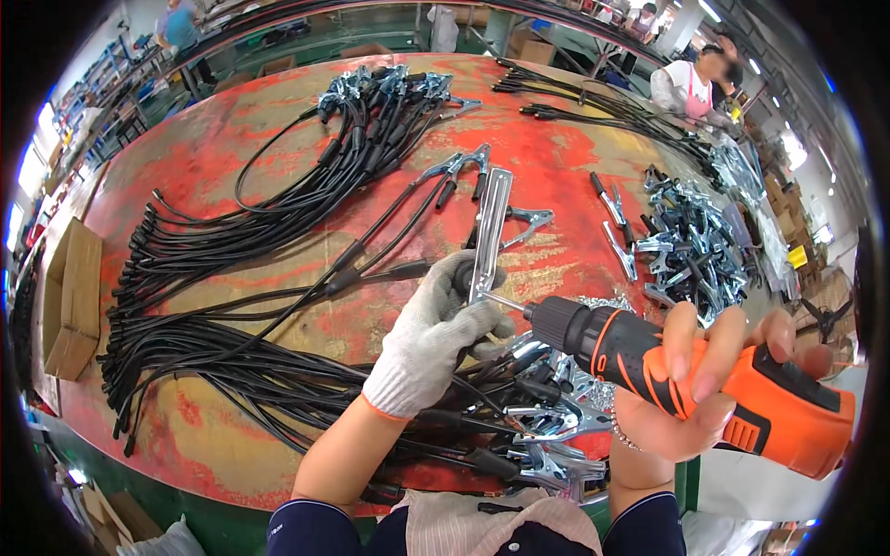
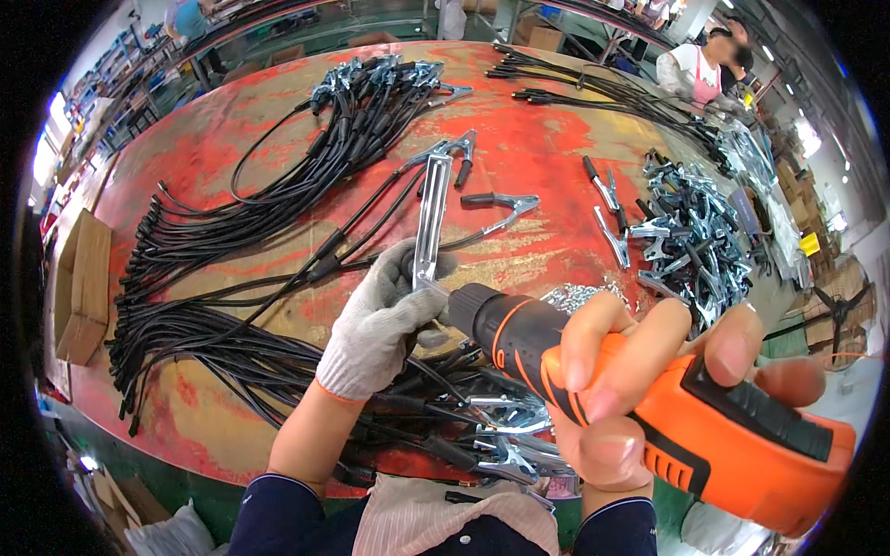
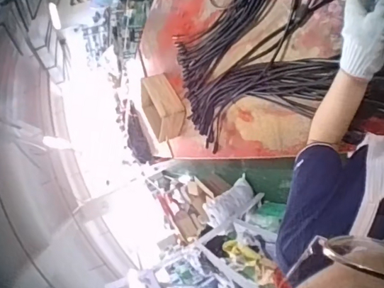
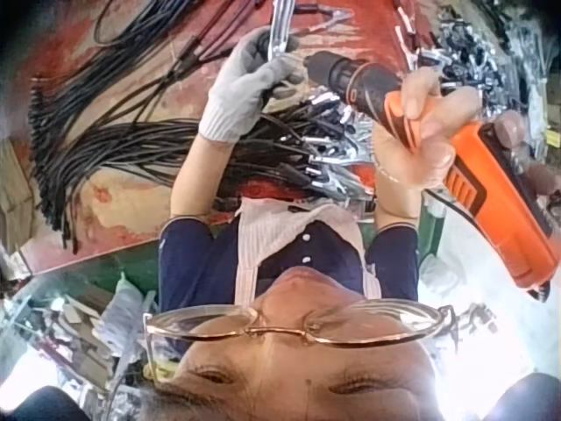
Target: Assembling jumper cable clamps using a power drill and small screws on a factory workbench.
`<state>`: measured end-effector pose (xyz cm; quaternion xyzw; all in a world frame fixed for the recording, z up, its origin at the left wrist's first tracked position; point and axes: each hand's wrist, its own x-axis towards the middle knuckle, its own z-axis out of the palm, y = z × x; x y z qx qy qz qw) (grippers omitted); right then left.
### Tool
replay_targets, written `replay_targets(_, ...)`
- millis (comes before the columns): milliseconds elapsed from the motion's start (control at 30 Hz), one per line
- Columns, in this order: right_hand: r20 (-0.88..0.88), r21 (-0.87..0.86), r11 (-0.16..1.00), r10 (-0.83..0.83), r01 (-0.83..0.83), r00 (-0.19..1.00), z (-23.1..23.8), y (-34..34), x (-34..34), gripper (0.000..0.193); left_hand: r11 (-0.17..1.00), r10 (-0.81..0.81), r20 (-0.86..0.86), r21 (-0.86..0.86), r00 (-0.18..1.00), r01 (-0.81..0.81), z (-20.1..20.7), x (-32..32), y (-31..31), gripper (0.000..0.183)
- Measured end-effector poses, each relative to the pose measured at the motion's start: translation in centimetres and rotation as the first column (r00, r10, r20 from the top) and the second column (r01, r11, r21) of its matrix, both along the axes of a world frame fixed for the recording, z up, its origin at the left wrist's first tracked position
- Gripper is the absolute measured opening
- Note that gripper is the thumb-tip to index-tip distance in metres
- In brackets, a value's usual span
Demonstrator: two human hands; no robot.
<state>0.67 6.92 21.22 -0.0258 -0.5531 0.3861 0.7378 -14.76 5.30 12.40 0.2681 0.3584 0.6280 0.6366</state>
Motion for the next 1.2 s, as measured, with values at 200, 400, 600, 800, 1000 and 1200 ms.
replay_targets(200, 0.028, 0.016, 1.0, -0.016, 0.016, 0.999, -0.4, -0.7, -0.3, 0.073, 1.0, 0.029, -0.068, -0.002, 0.997, -0.029, 0.3, 0.3, 0.3, 0.04)
replay_targets(400, 0.202, 0.064, 0.998, -0.005, -0.008, 0.979, 0.0, -0.4, -0.1, 0.076, 0.994, 0.112, -0.176, 0.014, 0.978, -0.111, 0.1, 1.0, 0.4, 0.042)
replay_targets(600, 0.16, 0.047, 0.999, 0.002, -0.009, 0.987, -0.5, -0.2, -0.8, 0.077, 0.992, 0.124, -0.204, 0.0, 0.971, -0.126, -0.6, 1.2, 0.2, 0.041)
replay_targets(800, 0.203, 0.219, 0.952, 0.17, -0.214, 0.964, -1.3, 1.3, 0.0, 0.087, 0.998, 0.054, -0.186, -0.029, 0.981, -0.06, -0.5, 1.1, 0.5, 0.034)
replay_targets(1000, 0.304, 0.105, 0.964, 0.203, -0.245, 0.931, -0.9, 2.0, 2.5, 0.049, 0.992, 0.12, -0.353, -0.002, 0.928, -0.129, -2.5, 2.2, 2.2, 0.037)
replay_targets(1200, 0.383, -0.449, 0.893, 0.223, -0.031, 0.896, -2.2, 2.3, 2.6, 0.043, 0.93, 0.366, -0.717, 0.264, 0.594, -0.256, 1.4, -0.8, 0.5, 0.031)
